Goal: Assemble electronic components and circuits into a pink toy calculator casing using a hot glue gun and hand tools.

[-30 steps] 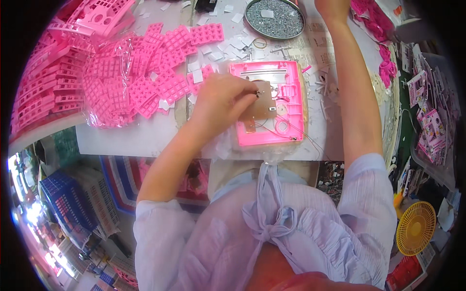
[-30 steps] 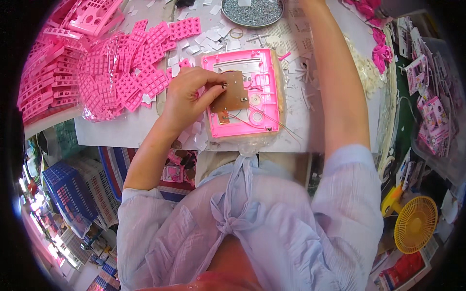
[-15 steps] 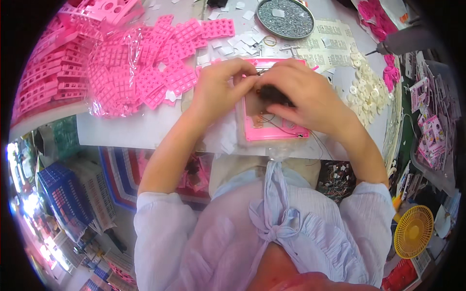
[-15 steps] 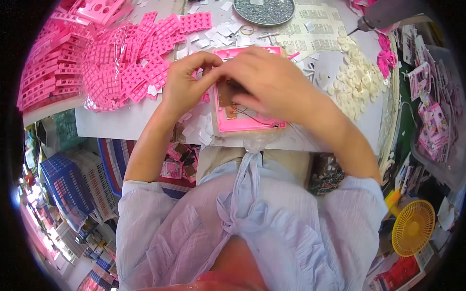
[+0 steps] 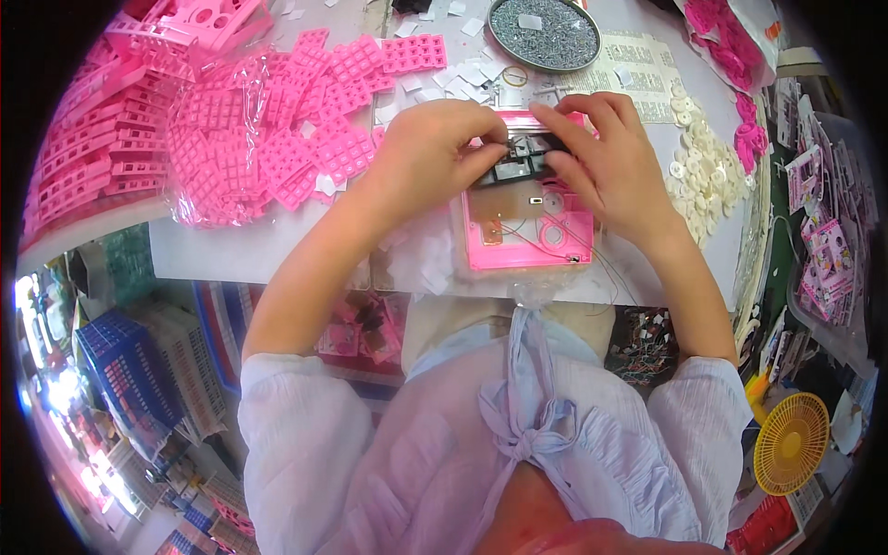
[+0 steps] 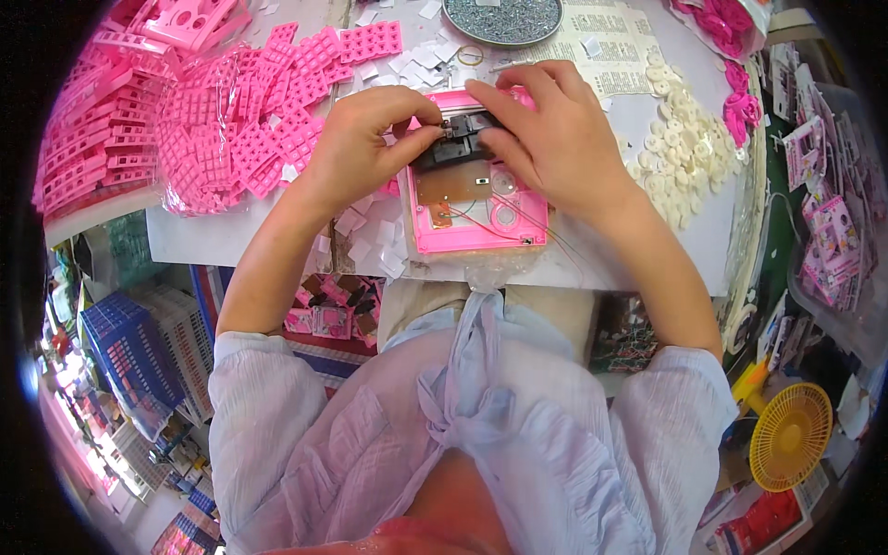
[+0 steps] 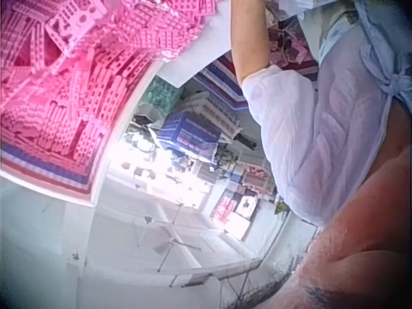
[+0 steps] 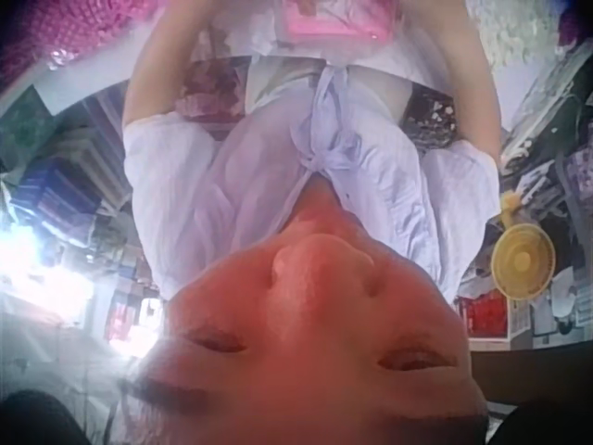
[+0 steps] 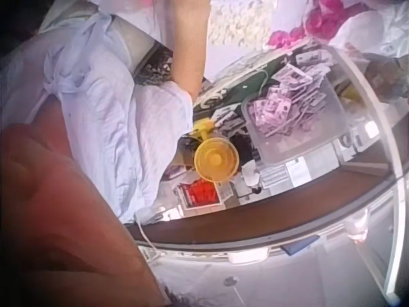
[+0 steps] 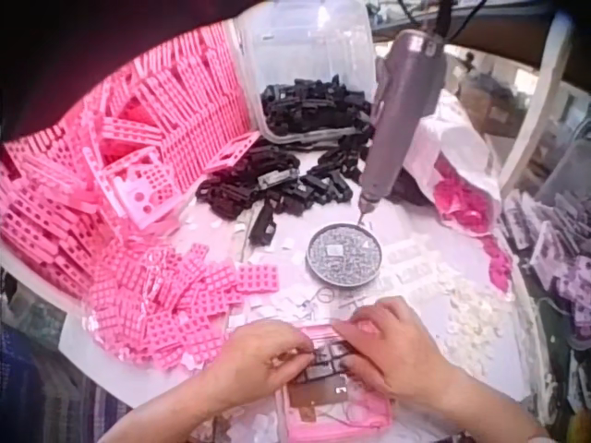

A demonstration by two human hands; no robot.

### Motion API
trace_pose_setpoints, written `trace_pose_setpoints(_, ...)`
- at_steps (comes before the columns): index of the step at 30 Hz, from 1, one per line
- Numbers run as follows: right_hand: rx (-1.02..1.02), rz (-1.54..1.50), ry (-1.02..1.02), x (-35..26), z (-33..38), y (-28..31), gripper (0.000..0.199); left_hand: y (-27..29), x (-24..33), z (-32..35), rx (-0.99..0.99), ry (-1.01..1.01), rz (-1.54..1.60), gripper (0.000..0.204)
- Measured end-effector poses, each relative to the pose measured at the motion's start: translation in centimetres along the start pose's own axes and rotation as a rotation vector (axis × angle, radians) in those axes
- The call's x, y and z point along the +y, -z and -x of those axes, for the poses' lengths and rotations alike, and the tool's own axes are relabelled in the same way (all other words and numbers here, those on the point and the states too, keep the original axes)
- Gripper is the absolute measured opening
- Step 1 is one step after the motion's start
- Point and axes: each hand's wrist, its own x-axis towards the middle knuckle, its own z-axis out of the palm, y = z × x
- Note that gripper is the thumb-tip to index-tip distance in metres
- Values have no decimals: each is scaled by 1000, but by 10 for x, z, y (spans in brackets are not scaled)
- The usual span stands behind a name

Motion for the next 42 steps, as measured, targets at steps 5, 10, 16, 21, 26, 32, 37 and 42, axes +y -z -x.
trace_pose_setpoints(5,-94,-194,53,14,5,-5,43,1,-2,-1,11,7,-9,14)
trace_pose_setpoints(10,-291,-118,78,10,0,9,43,8,-7,0,-50,-125,-108,14)
trace_pose_setpoints(16,-142,-278,99,-1,7,-7,45,7,-2,-8,-191,-327,-230,17)
trace_pose_setpoints(21,-175,-245,86,-5,8,-10,44,6,3,-6,-163,-365,-338,15)
trace_pose_setpoints(26,-200,-152,118,-10,6,-8,38,9,10,-2,-203,-349,-378,14)
trace_pose_setpoints(32,-176,44,138,-25,8,-3,30,5,13,22,-132,-140,-204,12)
trace_pose_setpoints(37,-198,157,123,-40,5,1,27,-3,15,13,-111,247,55,12)
trace_pose_setpoints(42,-249,253,117,-54,0,4,28,5,7,-8,-278,453,269,13)
